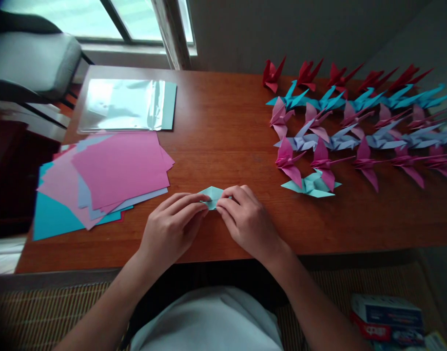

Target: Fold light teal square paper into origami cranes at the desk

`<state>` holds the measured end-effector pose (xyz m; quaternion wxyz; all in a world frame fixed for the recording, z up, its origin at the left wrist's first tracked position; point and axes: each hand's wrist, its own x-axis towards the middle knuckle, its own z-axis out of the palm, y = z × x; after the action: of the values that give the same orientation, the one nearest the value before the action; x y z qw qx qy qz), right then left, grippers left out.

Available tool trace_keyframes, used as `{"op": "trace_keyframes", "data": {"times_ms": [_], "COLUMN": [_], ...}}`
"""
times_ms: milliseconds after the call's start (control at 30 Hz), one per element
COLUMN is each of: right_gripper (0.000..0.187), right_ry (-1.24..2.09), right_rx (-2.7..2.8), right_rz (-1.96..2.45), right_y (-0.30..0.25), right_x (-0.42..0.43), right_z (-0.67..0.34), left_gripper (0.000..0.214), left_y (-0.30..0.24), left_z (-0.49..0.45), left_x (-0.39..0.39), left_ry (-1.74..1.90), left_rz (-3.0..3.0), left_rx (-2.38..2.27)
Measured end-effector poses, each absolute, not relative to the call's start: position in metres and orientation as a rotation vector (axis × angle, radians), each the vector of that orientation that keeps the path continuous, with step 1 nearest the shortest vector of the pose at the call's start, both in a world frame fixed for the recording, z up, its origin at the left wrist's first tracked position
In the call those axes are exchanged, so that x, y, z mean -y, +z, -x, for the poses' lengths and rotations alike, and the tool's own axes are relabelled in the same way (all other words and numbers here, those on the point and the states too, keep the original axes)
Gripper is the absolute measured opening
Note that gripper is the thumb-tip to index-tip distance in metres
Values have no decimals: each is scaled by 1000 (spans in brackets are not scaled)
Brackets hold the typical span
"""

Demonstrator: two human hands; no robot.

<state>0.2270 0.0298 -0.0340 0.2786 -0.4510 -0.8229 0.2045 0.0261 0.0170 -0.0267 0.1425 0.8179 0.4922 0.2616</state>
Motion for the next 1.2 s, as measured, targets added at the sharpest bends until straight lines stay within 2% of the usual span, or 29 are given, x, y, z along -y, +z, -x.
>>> {"op": "trace_keyframes", "data": {"times_ms": [467,1200], "right_gripper": [10,15], "right_ry": [658,648], "right_rx": [2138,2045], "right_rz": [1240,1411], "right_y": [-33,-28], "right_x": [-28,-30], "right_z": [-226,-214], "left_gripper": [11,10], "left_y": [-26,-27], "left_z": [-37,-44], "left_x": [-14,-14], "left_ry": [723,706], "left_rz": [-2261,-2223], "left_rx": [-1542,-1643]}}
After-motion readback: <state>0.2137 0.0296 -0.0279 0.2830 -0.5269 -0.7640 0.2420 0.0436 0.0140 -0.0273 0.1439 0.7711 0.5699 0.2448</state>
